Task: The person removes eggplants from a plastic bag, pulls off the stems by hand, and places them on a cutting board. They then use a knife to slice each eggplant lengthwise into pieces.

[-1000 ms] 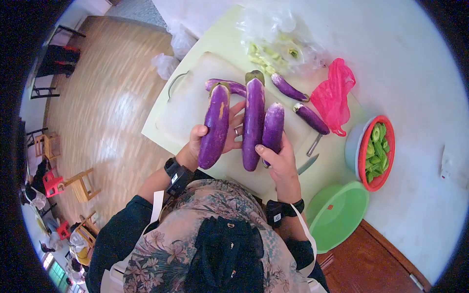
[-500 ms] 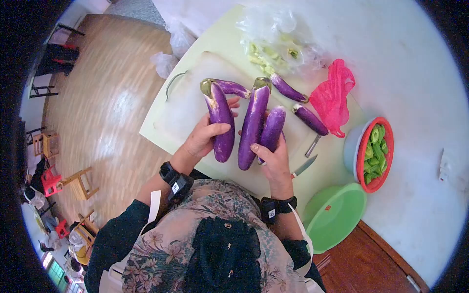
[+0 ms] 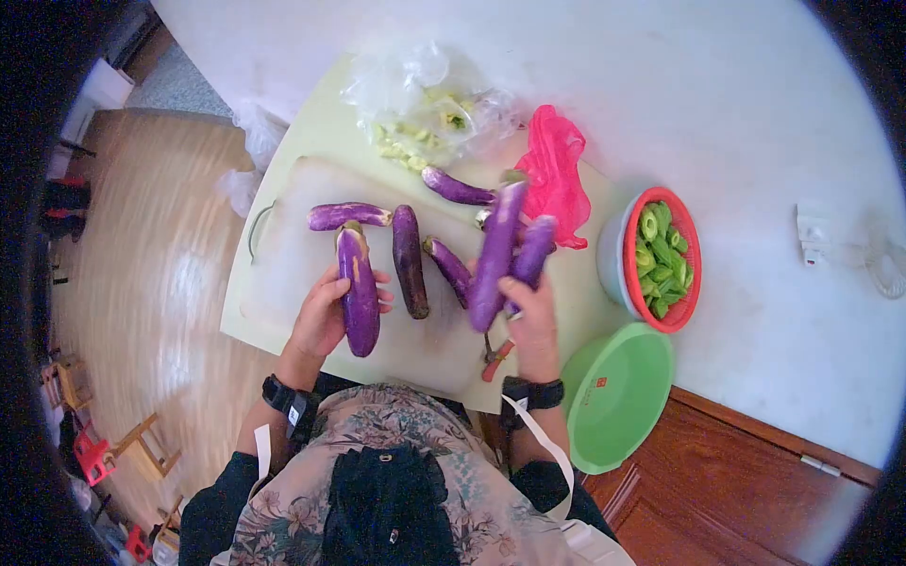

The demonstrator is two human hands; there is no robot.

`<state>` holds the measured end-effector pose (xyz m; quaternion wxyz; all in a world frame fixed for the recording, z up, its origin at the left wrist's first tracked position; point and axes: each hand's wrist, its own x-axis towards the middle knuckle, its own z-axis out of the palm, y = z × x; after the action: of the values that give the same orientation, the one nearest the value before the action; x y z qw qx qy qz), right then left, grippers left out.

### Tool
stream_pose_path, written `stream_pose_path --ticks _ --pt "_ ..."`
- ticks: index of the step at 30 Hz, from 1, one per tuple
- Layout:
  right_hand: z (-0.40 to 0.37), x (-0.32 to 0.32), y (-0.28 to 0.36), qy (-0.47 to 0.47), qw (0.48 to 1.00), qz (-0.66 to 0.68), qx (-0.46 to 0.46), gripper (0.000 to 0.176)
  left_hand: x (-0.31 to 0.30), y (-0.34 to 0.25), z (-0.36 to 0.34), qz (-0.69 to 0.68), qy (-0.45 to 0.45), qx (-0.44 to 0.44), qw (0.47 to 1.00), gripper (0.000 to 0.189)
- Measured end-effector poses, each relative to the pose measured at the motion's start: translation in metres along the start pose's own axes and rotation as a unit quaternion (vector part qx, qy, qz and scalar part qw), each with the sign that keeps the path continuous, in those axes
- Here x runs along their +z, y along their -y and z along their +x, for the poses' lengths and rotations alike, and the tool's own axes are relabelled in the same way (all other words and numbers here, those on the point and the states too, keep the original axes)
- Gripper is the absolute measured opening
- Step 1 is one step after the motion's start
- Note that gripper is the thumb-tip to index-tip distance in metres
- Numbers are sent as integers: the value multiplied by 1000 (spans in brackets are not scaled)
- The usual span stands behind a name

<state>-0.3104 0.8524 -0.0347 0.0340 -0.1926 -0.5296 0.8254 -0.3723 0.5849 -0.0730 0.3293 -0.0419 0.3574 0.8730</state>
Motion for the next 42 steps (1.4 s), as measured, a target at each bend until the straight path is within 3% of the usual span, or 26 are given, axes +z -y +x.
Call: stream_pose_path --ticks 2,5,8,11,13,14,16,17,18,20,24,26,27,29,30,32,38,40,42 --pt "14 -21 26 -55 993 -68 -79 64 -7 6 1 -36 10 -65 997 54" --pt "54 -69 55 -182 941 -186 -216 56 -6 10 3 -59 56 -71 994 49" --pt "95 -113 72 -204 891 -322 -248 51 2 9 3 -97 61 -93 989 49" --pt "131 -144 60 -206 873 -388 -214 52 11 3 4 -130 84 -73 985 49" --pt "150 -163 39 -200 811 -515 -193 64 14 -2 5 -156 148 -53 975 51" --pt "160 -172 22 -191 814 -515 -190 64 16 -4 4 -158 140 -49 976 51" --pt "166 -156 0 -188 729 -617 -227 77 21 -8 3 -178 158 -47 970 53" --pt "159 -154 -2 -198 745 -631 -87 85 22 -10 3 -166 178 -30 969 53" --pt "162 -159 -8 -197 745 -631 -85 85 24 -10 3 -167 176 -30 970 53" --pt "173 -178 -23 -132 750 -626 -171 81 28 -11 2 -120 149 -14 981 65" --pt "179 -202 -15 -77 799 -572 -168 75 34 -11 4 -116 144 0 983 65" --pt "155 -175 4 -170 646 -707 -232 62 33 -8 7 -136 148 -4 980 65" --pt "140 -149 17 -171 646 -707 -231 62 33 -9 7 -136 149 -5 979 65" --pt "108 -91 28 -188 758 -590 -204 46 32 -11 7 -172 183 -23 968 56" --pt "98 -81 19 -191 757 -591 -203 46 30 -10 7 -172 184 -25 967 56" --pt "83 -62 4 -105 852 -457 -233 35 26 -6 9 -164 182 -12 969 58" --pt "36 21 -16 12 896 -399 -191 26 22 1 9 -255 210 11 944 57" --pt "20 45 -18 96 927 -347 -106 26 21 -1 7 -249 204 9 947 55" --pt "12 57 -21 114 933 -326 -103 25 22 -3 3 -245 198 8 949 54"
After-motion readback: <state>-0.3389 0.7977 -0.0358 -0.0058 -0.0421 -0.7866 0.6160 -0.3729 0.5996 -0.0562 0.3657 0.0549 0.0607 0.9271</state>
